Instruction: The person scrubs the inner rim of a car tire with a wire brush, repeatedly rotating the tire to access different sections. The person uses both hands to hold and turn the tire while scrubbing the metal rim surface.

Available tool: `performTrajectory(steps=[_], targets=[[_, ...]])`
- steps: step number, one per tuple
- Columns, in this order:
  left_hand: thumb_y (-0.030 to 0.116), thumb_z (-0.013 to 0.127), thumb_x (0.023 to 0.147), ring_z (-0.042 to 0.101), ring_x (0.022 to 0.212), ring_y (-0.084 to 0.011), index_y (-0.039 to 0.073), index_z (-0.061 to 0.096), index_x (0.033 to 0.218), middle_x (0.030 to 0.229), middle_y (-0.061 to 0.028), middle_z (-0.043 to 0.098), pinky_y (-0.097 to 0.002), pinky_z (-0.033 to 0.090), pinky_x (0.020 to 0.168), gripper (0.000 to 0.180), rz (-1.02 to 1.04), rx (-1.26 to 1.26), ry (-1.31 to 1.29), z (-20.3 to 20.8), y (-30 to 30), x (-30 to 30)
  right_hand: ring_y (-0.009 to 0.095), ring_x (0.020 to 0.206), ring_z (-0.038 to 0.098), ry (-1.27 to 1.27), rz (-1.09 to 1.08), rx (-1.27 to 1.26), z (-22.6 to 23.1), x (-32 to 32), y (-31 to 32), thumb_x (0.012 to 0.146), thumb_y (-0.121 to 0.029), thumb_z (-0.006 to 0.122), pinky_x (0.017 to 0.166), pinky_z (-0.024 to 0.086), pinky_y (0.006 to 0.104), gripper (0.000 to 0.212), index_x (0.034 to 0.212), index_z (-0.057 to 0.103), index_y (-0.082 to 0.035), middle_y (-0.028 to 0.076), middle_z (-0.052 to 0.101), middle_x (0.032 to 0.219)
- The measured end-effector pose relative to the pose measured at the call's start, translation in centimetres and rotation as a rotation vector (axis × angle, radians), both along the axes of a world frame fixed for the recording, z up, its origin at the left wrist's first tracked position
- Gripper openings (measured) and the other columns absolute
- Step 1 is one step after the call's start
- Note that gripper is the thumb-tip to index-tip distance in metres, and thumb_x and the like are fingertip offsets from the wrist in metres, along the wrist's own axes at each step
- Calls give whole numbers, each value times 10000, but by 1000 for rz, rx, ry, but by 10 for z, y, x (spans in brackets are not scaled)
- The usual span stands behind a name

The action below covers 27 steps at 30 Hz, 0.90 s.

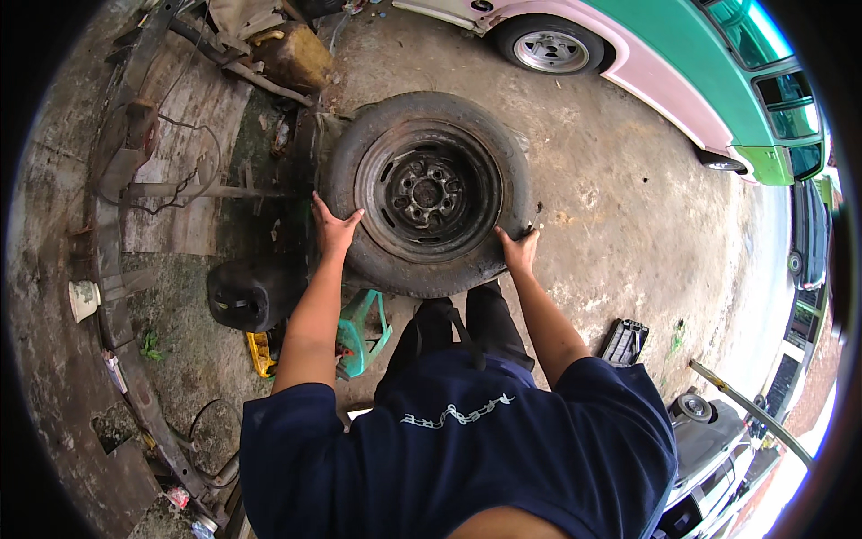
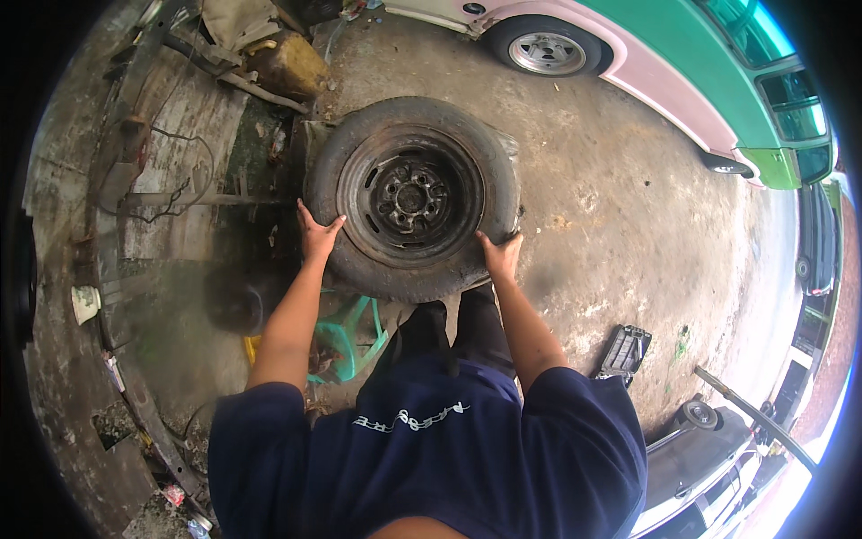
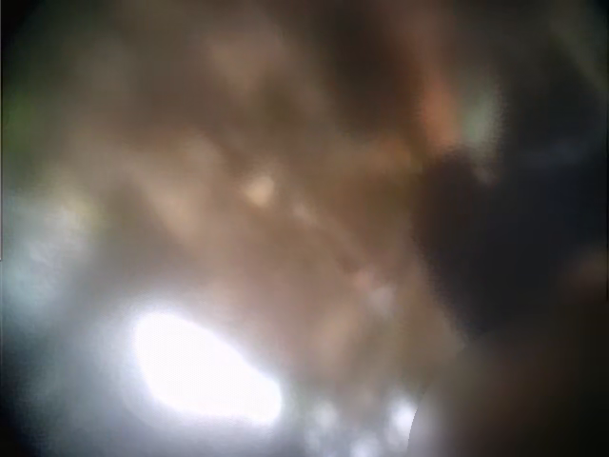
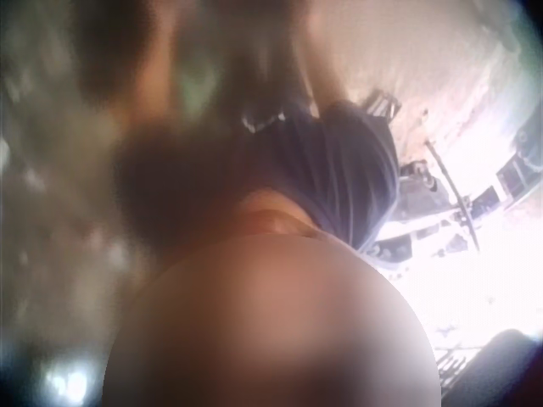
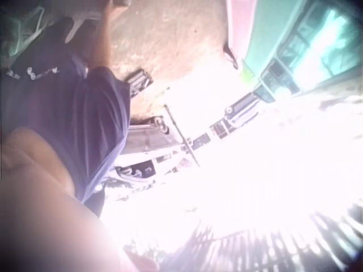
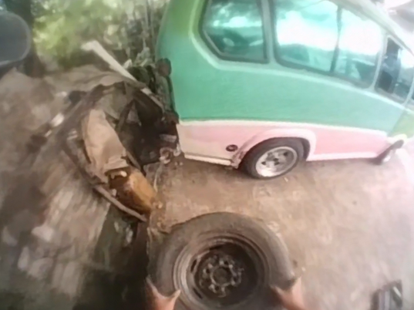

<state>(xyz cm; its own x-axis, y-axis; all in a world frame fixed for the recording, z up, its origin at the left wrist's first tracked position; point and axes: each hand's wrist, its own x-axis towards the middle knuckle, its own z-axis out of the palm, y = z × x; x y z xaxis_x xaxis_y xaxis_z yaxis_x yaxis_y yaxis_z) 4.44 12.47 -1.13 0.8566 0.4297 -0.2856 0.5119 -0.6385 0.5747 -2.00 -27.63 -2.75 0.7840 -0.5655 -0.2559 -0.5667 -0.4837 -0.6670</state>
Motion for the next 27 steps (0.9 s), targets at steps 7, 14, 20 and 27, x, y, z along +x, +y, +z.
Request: performTrajectory(steps=[7,14,20,27], targets=[[527,851,674,300,1433,-405,87,32,1574,1568,-279,227,-475,322,1144,1293,139,-71,-39,-11,-6,-9,483,1181,544,93,-142,72,-1,-2,9,628,-430,895,993,446,484,1038,1302,339,130,379,545,1218],[512,862,647,444,1330,-429,57,175,1542,1492,-274,387,-473,377,1093,1216,235,-114,86,-5,-10,-3,429,1170,570,32,-212,85,-1,3,12,616,-387,906,1006,450,460,966,1286,423,114,309,588,1221],[512,848,656,418,1354,-419,39,194,1532,1503,-264,374,-466,363,1109,1191,349,-62,106,-9,-27,-27,408,1177,572,-67,-155,162,1,19,-7,629,-335,901,1009,448,445,927,1296,433,106,306,586,1236],[559,841,660,394,1363,-421,-25,222,1501,1507,-275,348,-480,354,1122,1196,724,-55,60,-13,-104,-90,427,1103,612,1,210,53,-9,126,-54,610,-375,898,948,484,457,900,1261,480,84,295,635,1146]])
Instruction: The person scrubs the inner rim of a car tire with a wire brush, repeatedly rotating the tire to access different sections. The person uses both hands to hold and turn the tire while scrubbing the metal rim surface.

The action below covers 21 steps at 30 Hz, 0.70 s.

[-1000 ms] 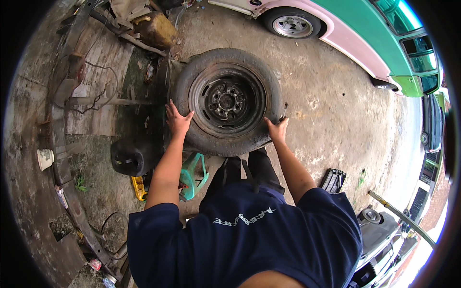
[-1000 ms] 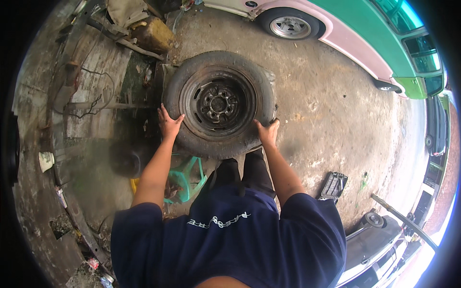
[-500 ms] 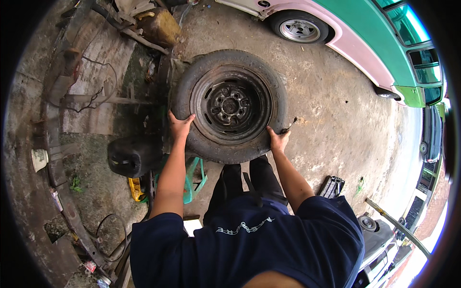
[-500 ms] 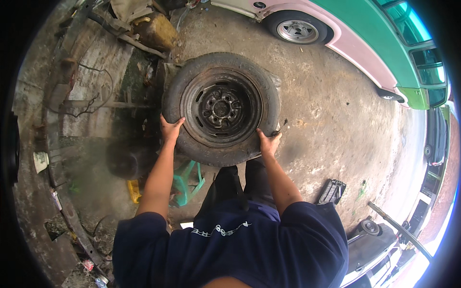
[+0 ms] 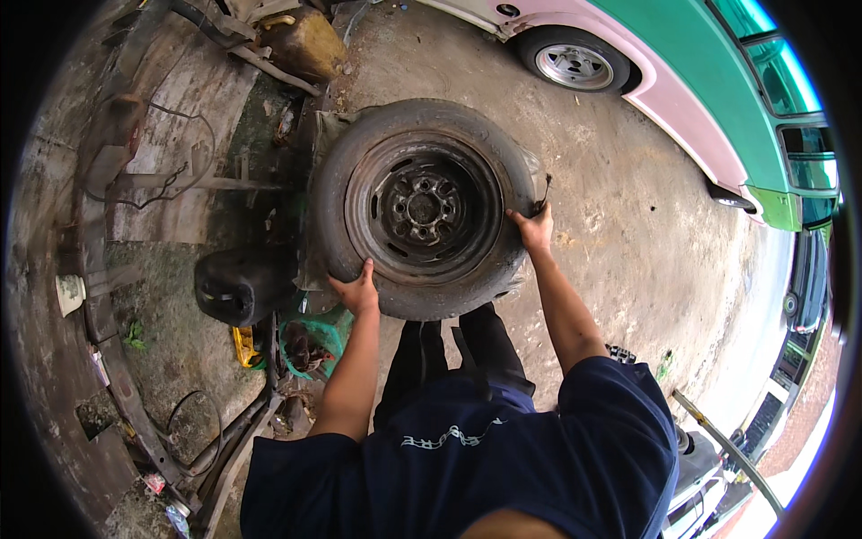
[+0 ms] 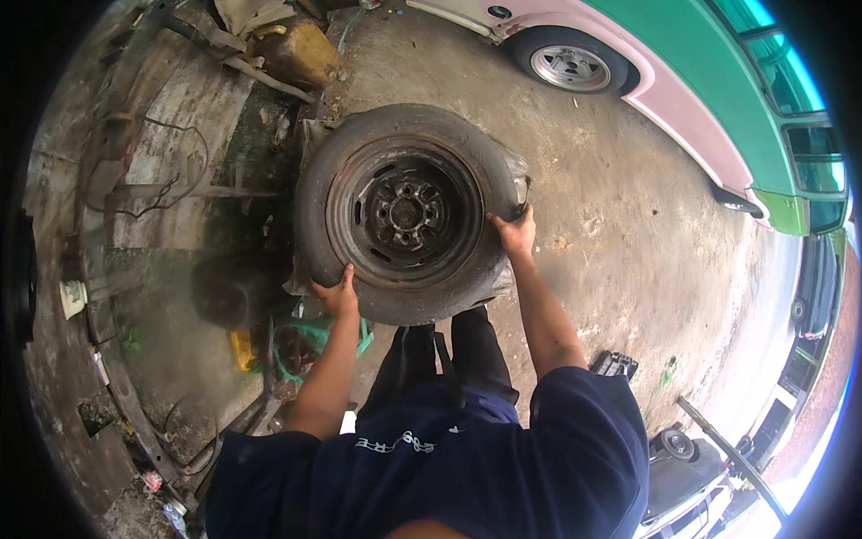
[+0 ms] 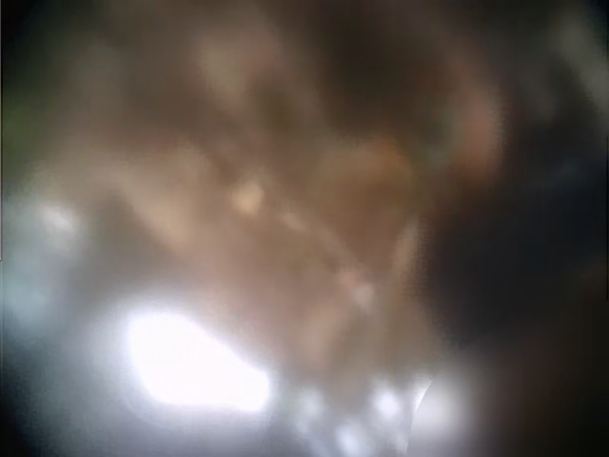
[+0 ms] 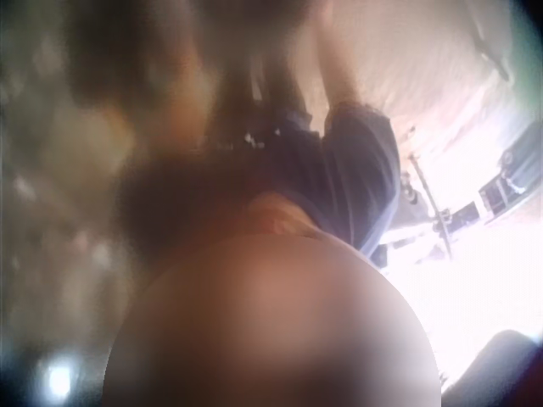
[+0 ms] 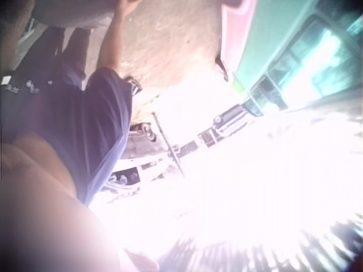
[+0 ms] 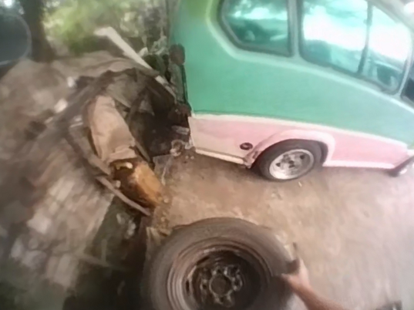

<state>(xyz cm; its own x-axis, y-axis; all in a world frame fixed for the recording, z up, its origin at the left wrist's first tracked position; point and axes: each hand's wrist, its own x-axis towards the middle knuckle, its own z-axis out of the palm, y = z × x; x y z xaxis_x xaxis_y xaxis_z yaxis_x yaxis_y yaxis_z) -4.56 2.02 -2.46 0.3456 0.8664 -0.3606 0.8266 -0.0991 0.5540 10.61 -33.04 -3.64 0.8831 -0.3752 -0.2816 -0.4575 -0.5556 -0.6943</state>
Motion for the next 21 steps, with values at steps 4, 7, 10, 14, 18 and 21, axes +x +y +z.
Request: performTrajectory(steps=[4,7,10,14,18,21], targets=[[496,868,669,435,1325,-407,-41,220,1486,1477,-267,375,-485,393,1091,1172,255,-105,-29,-1,-55,-23,402,1153,605,19,296,-40,-2,76,-1,614,-373,898,970,484,431,907,1269,485,99,308,620,1200],[436,882,681,451,1307,-392,-37,213,1484,1470,-257,368,-476,410,1083,1147,288,-108,-35,-9,-68,-28,386,1184,595,69,460,-75,5,107,-2,620,-393,900,997,476,413,973,1320,452,112,307,605,1240],[416,867,712,388,1357,-395,-32,169,1503,1508,-263,301,-467,364,1131,1145,260,-174,-185,-13,-61,-28,390,1193,586,155,525,-158,12,112,-3,619,-440,897,993,476,424,984,1314,459,104,308,604,1236],[437,843,729,239,1439,-432,-1,102,1543,1553,-283,221,-516,281,1165,1185,-42,114,-135,-2,-33,-15,408,1164,591,51,414,-155,13,92,4,651,-470,869,976,479,446,943,1294,467,91,306,611,1200],[475,822,728,227,1451,-417,72,162,1554,1578,-254,186,-533,286,1156,1132,-290,233,-20,16,9,17,436,1181,553,-46,298,-223,15,56,19,743,-498,792,980,462,473,852,1289,449,59,313,568,1232],[538,768,758,198,1470,-400,120,204,1557,1595,-227,170,-572,244,1162,1063,-526,358,57,23,32,44,454,1198,521,-119,264,-292,27,18,30,863,-499,671,971,454,488,706,1268,453,37,301,537,1263]])
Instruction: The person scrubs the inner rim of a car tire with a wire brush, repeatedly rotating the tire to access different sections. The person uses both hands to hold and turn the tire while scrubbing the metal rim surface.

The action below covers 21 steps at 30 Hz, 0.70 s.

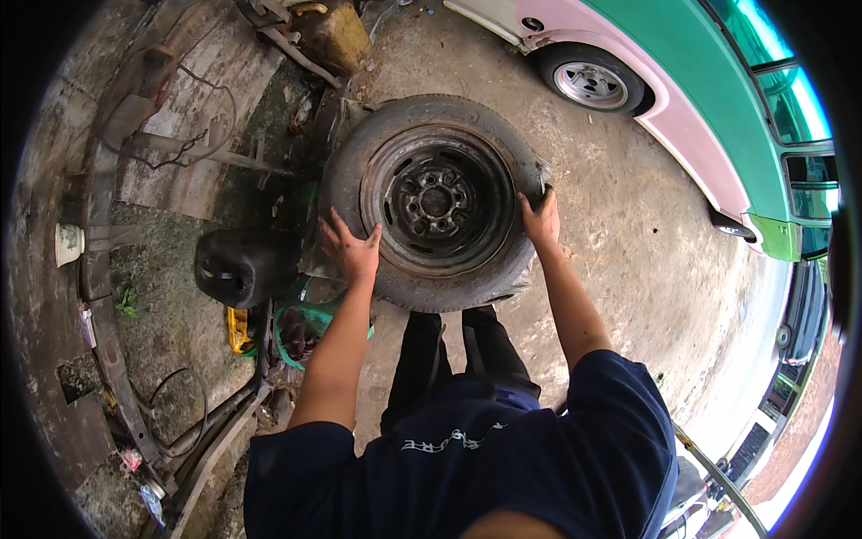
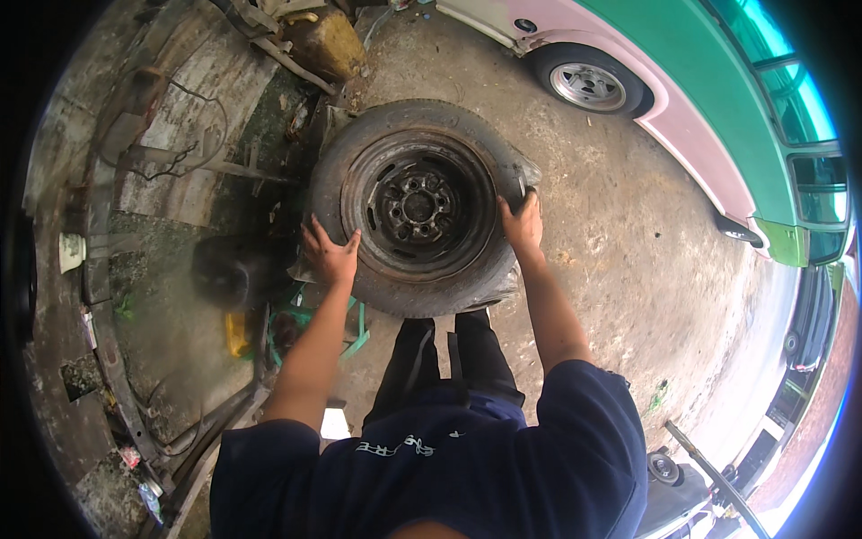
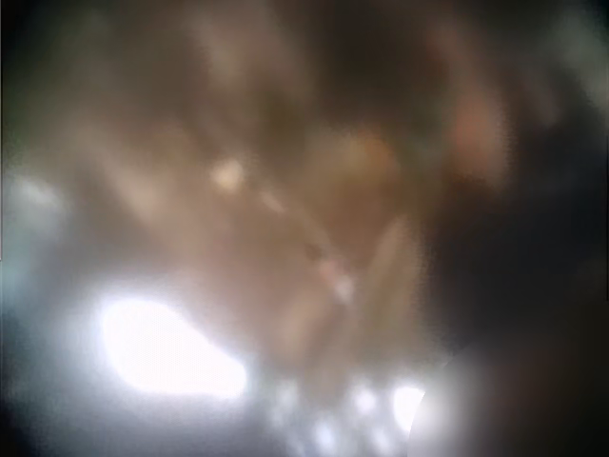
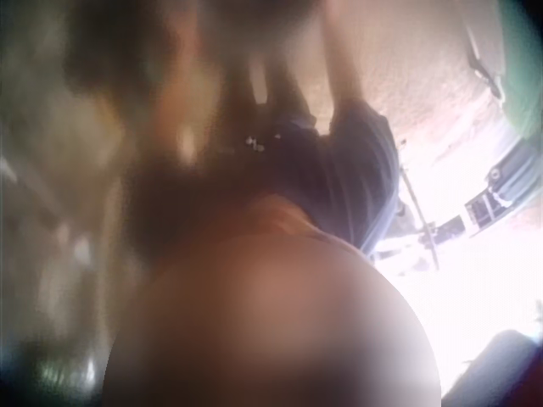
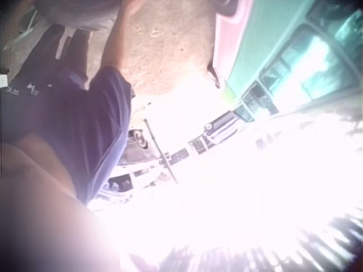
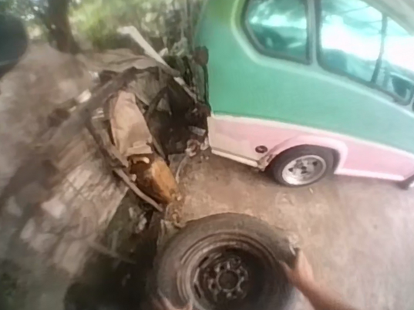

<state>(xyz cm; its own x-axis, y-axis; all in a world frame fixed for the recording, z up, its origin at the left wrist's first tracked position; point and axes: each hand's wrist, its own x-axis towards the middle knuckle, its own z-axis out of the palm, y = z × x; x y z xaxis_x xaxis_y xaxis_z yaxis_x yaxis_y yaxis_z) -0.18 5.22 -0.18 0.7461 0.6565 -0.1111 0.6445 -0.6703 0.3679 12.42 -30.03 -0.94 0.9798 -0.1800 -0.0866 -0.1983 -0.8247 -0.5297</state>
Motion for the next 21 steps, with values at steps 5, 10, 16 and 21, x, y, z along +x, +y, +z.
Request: performTrajectory(steps=[5,10,16,21], targets=[[616,610,862,112,1504,-365,215,191,1573,1632,-175,96,-622,116,1182,918,-462,177,135,7,33,36,503,1080,561,155,34,28,29,-46,17,972,-490,503,905,461,535,558,1263,464,-16,306,616,1105],[619,518,919,50,1519,-332,271,151,1584,1654,-116,35,-605,79,1196,835,-668,292,338,7,46,59,477,1080,584,279,159,216,20,-47,49,991,-406,489,918,467,506,464,1189,623,-8,312,648,1055],[526,554,926,61,1520,-328,278,177,1580,1659,-81,50,-590,93,1199,795,-640,232,292,8,46,61,396,1100,632,370,-70,545,-6,-12,109,933,-197,562,944,497,431,372,1234,627,10,272,667,1117],[500,574,910,75,1519,-322,276,205,1576,1660,-71,67,-564,106,1205,794,-592,241,304,6,43,66,390,1085,643,289,-86,515,-28,10,146,851,-98,595,939,512,420,424,1252,610,40,285,654,1144]])
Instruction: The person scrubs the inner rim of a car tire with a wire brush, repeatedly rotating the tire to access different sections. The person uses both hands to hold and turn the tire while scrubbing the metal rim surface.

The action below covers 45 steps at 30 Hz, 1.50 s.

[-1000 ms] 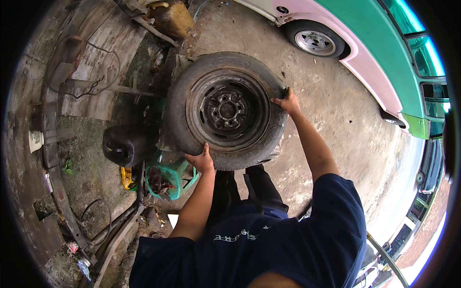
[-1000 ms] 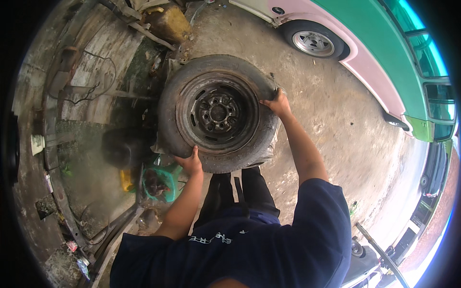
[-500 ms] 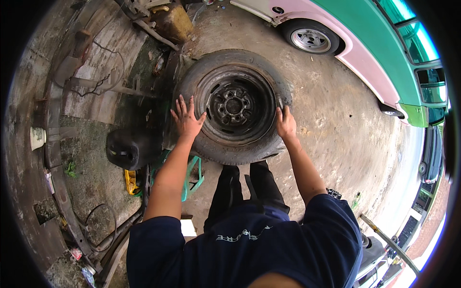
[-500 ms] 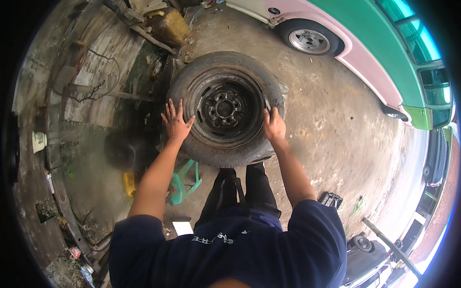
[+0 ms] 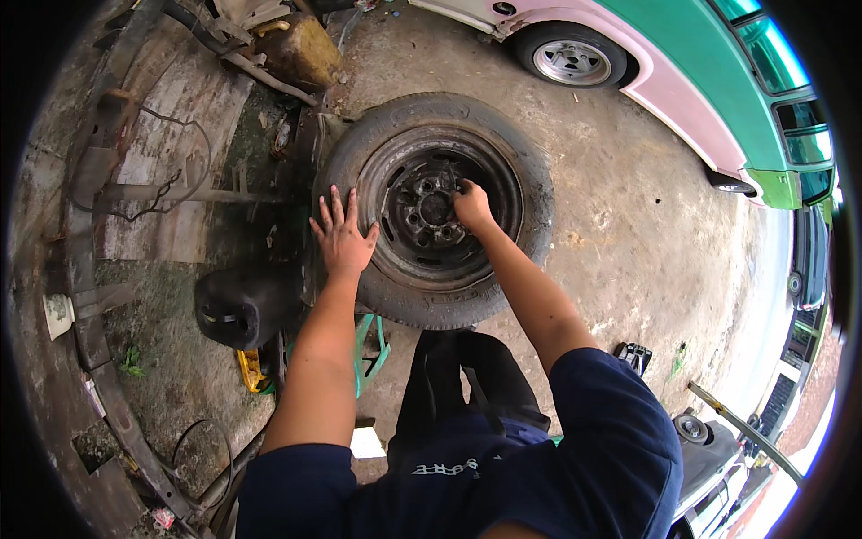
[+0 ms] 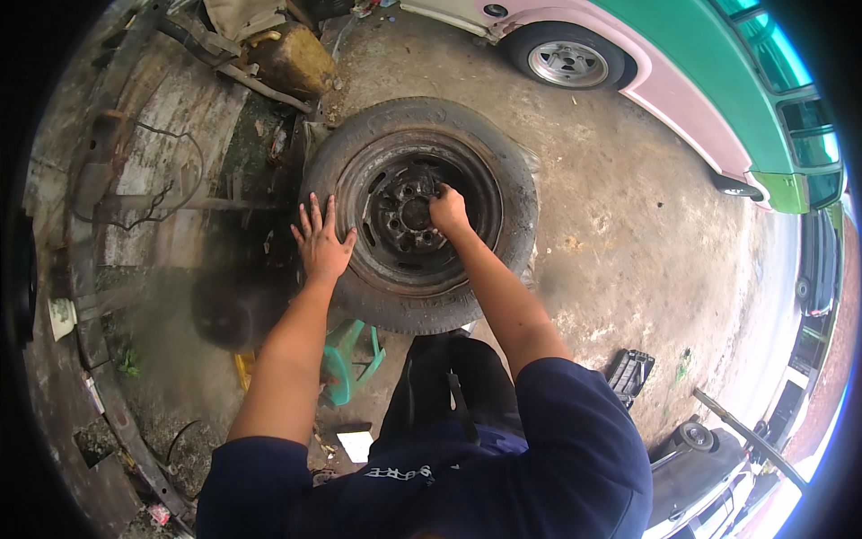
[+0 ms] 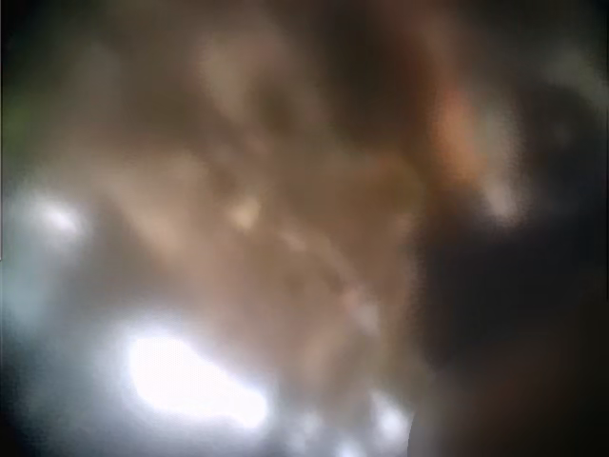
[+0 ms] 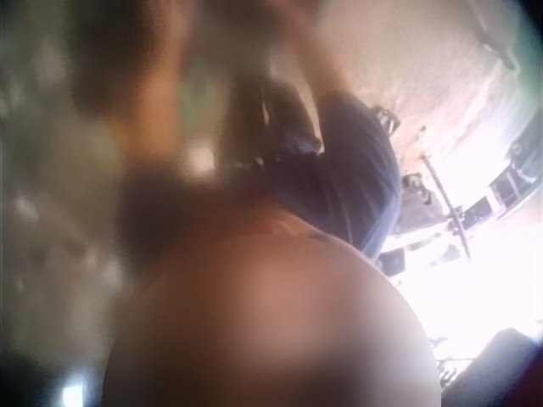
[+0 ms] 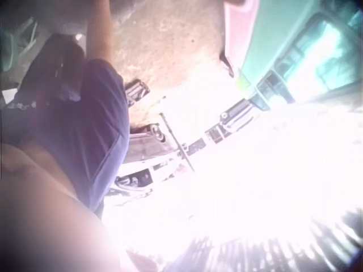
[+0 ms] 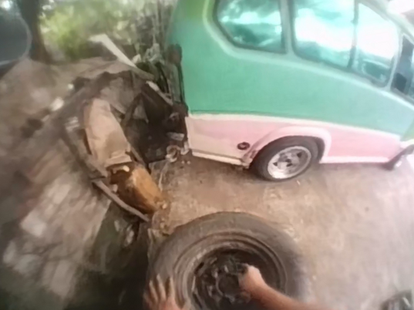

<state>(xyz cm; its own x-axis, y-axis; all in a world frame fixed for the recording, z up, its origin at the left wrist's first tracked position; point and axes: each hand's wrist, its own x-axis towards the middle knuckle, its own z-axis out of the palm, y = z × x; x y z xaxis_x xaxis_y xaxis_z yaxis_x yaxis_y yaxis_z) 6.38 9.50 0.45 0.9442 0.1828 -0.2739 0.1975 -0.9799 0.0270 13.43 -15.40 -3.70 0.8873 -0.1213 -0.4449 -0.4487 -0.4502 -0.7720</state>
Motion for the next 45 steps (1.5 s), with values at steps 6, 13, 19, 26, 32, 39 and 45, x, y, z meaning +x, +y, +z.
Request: performTrajectory(steps=[6,13,19,26,32,39,45], targets=[[494,553,913,73,1519,-322,293,224,1571,1661,-63,73,-546,99,1210,763,23,-6,-14,-12,3,2,387,1164,602,-67,43,-79,-47,14,34,857,-77,580,1005,473,415,444,1281,586,56,290,624,1197],[477,546,919,89,1517,-320,301,226,1570,1661,-58,73,-539,96,1214,747,19,20,-26,-18,4,2,426,1113,605,-35,203,-38,-58,1,69,909,-95,551,965,483,440,388,1273,601,32,306,633,1127],[459,564,922,106,1514,-308,317,227,1565,1659,-41,86,-531,132,1214,740,21,23,-48,-17,4,4,387,1155,609,-238,-65,42,-60,12,38,929,-126,562,979,479,405,364,1258,622,18,278,639,1172],[464,557,928,94,1518,-297,340,220,1564,1661,-25,67,-529,123,1219,731,33,11,-27,-15,4,2,370,1178,602,-99,74,0,-52,8,53,922,-107,573,1003,466,384,369,1269,620,7,259,633,1206],[476,549,927,97,1518,-295,332,240,1560,1662,-21,71,-537,132,1212,719,32,-6,-54,-16,5,2,349,1152,629,-246,-72,74,-50,13,40,932,-86,556,977,480,377,373,1286,602,23,256,644,1198],[478,549,922,95,1519,-293,326,249,1559,1662,-17,75,-543,136,1208,720,28,-4,-51,-17,6,1,360,1171,615,-189,32,75,-49,-1,80,933,-112,561,998,456,362,383,1296,599,7,273,638,1196],[485,539,931,92,1519,-292,333,227,1564,1663,-15,63,-539,133,1210,722,28,9,-29,-17,5,2,351,1145,633,-262,-59,72,-46,7,50,937,-72,545,959,484,374,371,1294,601,10,254,654,1178]])
